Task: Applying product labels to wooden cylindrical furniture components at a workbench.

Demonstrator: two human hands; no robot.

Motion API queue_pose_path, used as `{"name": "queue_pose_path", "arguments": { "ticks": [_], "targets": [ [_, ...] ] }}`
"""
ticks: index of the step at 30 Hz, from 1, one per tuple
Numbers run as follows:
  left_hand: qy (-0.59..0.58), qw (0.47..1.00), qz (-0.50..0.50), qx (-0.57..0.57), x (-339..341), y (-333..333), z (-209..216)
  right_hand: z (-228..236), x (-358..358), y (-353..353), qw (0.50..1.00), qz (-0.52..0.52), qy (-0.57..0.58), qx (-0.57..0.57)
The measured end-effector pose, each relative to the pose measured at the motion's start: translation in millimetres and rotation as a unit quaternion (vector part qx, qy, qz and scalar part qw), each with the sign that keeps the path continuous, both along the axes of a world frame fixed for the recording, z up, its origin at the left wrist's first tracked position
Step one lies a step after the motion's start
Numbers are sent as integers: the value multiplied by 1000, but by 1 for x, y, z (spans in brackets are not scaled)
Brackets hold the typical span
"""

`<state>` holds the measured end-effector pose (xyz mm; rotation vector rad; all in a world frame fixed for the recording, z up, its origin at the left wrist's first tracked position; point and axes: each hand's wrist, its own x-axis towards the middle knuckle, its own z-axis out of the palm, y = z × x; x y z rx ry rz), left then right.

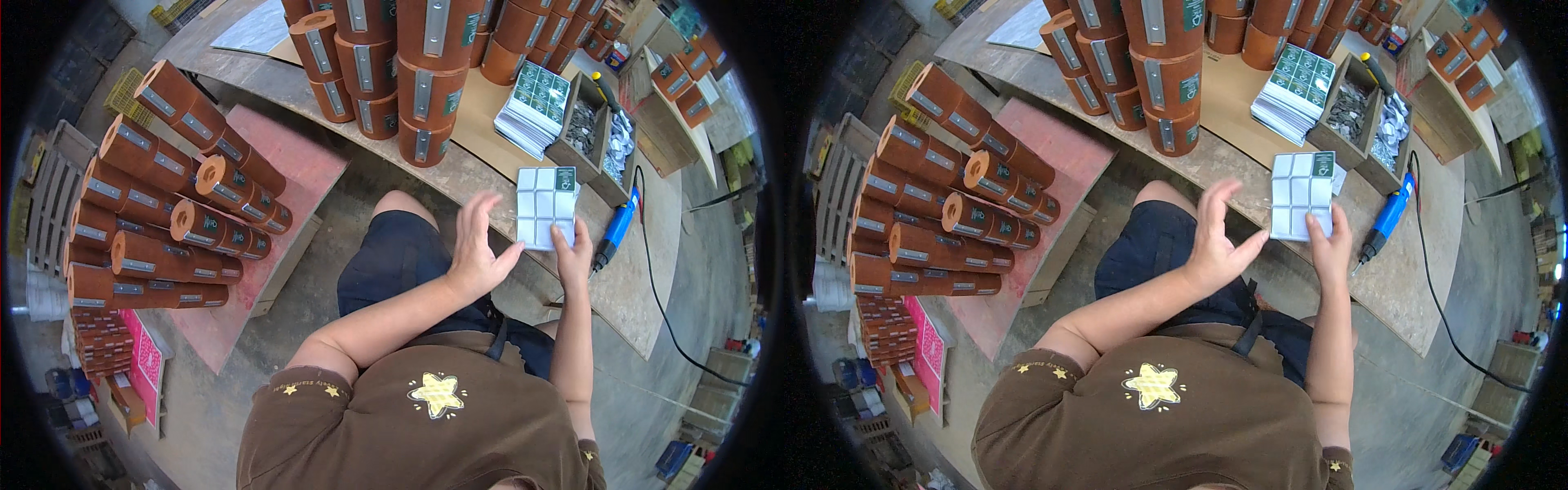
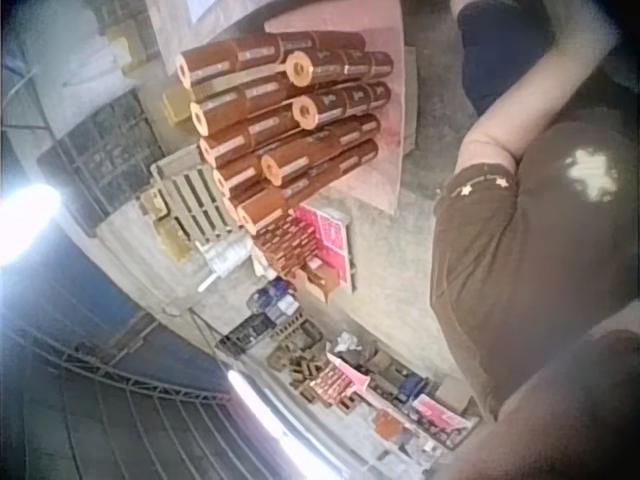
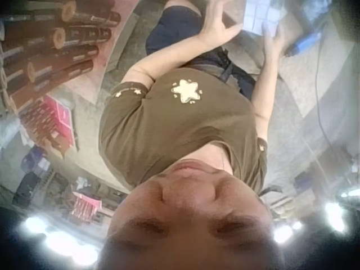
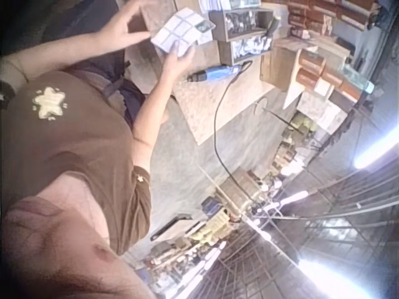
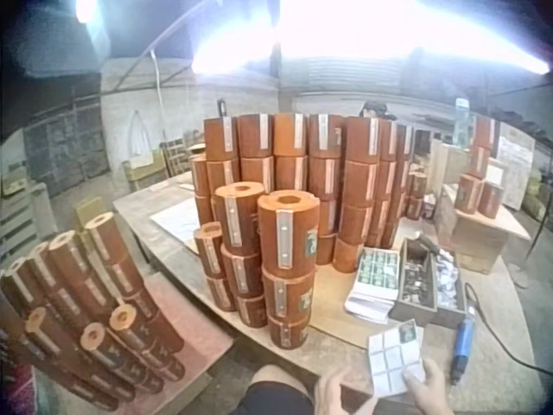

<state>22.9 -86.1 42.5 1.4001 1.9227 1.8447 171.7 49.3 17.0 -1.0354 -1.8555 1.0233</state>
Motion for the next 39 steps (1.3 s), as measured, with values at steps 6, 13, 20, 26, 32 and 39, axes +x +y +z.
{"name": "queue_pose_path", "arguments": {
  "ticks": [6, 13, 20, 26, 32, 39],
  "targets": [
    [51, 987, -92, -125, -23, 5, 39, 38, 33, -55, 980, 128, -15, -149],
    [-195, 906, -303, -221, -24, -5, 7, 67, 28, -72, 939, 248, 45, -236],
    [-145, 913, -322, -203, -16, -7, 3, 44, 15, -69, 951, 138, 100, -257],
    [-413, 894, -167, -51, -1, -4, -22, 36, 6, -76, 937, 11, 211, -279],
    [-548, 768, -306, -127, 4, -14, -2, 39, -6, -83, 907, 25, 272, -321],
    [-537, 779, -307, -99, 4, -12, 3, 41, 3, -76, 853, 101, 291, -421]
  ]
}}
